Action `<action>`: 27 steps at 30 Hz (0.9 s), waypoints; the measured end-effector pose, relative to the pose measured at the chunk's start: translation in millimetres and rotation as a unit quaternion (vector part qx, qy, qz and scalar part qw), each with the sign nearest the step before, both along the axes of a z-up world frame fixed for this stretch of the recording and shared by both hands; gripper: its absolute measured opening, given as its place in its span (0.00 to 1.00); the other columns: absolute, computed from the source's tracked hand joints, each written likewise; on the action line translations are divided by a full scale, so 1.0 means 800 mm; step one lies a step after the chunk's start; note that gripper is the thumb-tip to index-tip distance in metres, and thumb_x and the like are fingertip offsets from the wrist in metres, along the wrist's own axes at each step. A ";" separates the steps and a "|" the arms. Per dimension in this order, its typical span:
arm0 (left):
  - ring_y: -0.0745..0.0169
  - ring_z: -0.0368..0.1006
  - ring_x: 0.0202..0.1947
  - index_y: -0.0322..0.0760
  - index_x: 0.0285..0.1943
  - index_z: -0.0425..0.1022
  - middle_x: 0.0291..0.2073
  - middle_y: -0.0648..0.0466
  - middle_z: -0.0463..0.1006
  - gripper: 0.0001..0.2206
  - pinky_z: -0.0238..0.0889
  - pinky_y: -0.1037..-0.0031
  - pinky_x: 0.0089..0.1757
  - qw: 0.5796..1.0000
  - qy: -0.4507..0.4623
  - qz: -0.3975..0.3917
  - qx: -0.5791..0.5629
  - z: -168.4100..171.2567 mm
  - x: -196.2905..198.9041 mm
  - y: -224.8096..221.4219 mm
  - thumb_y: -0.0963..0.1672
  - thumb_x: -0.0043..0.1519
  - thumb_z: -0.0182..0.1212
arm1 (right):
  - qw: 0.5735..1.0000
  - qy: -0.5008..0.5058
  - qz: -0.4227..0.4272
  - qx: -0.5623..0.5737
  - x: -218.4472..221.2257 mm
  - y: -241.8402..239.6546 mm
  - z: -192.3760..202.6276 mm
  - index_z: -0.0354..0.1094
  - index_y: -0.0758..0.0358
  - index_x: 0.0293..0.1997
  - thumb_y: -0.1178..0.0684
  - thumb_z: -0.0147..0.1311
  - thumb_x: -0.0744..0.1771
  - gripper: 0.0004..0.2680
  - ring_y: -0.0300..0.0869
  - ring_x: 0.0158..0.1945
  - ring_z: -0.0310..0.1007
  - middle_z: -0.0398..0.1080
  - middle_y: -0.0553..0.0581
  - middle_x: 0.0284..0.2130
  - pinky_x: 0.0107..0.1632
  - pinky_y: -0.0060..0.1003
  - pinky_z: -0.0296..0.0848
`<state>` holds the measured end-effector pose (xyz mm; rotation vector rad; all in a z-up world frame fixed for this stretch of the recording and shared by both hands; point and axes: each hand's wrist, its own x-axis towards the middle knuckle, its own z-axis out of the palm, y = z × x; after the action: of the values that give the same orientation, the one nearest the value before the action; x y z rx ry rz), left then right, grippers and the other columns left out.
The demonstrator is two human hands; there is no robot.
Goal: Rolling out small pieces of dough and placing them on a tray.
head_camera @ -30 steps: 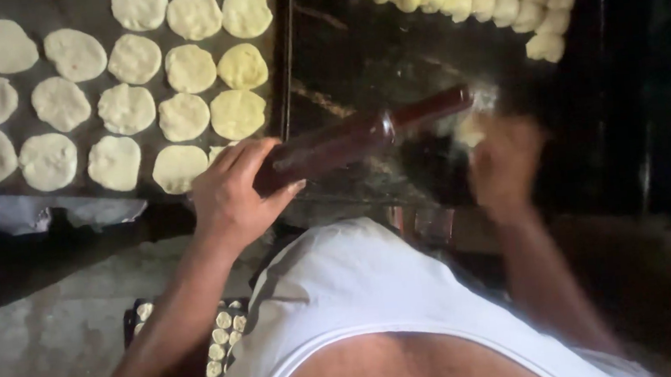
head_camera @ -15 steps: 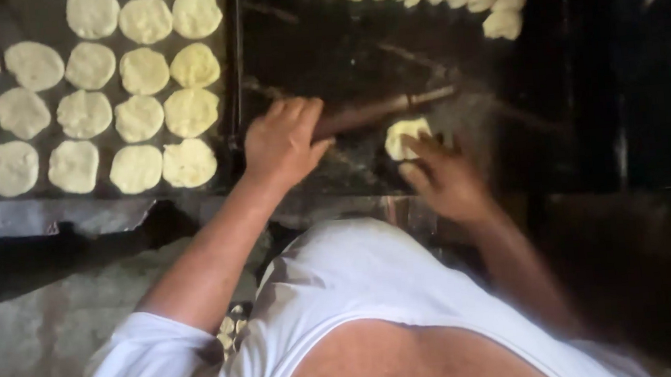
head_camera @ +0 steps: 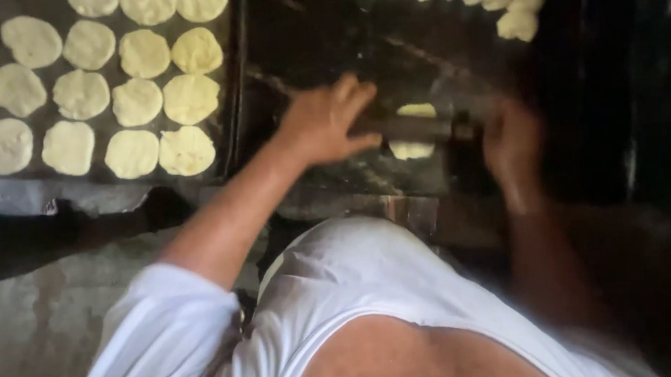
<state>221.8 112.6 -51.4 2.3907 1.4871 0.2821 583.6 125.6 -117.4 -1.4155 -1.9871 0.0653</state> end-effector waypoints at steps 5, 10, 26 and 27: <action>0.53 0.73 0.49 0.43 0.63 0.72 0.50 0.54 0.76 0.32 0.70 0.60 0.40 0.987 -0.010 -0.106 0.122 -0.006 -0.018 -0.050 0.51 0.49 0.76 | 0.989 -0.053 0.126 -0.052 -0.011 -0.056 0.012 0.71 0.62 0.56 0.58 0.55 0.72 0.06 0.61 0.46 0.75 0.74 0.67 0.46 0.51 0.50 0.75; 0.56 0.72 0.48 0.45 0.61 0.74 0.46 0.59 0.76 0.28 0.70 0.62 0.43 0.978 0.035 -0.162 0.125 0.039 -0.052 -0.066 0.50 0.50 0.75 | 0.970 -0.111 0.074 -0.201 -0.119 -0.009 0.061 0.72 0.63 0.55 0.57 0.61 0.64 0.14 0.59 0.44 0.73 0.73 0.68 0.43 0.47 0.49 0.72; 0.53 0.76 0.45 0.39 0.60 0.75 0.49 0.54 0.78 0.31 0.71 0.62 0.42 0.932 -0.202 0.205 0.222 0.062 -0.321 -0.215 0.47 0.47 0.80 | 0.838 0.085 0.361 -0.400 -0.385 0.049 0.146 0.70 0.66 0.58 0.61 0.59 0.67 0.13 0.42 0.49 0.76 0.76 0.58 0.50 0.50 0.36 0.75; 0.53 0.76 0.45 0.39 0.60 0.75 0.49 0.54 0.78 0.31 0.71 0.62 0.42 0.929 -0.203 0.214 0.223 0.062 -0.334 -0.220 0.47 0.47 0.80 | 0.835 0.079 0.367 -0.402 -0.440 0.076 0.130 0.70 0.66 0.58 0.61 0.59 0.67 0.13 0.42 0.49 0.76 0.76 0.58 0.50 0.50 0.36 0.75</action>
<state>-45.4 -63.3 -1.7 2.0780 1.8584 1.2552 231.2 186.1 -13.7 -0.9067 -2.3432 1.4546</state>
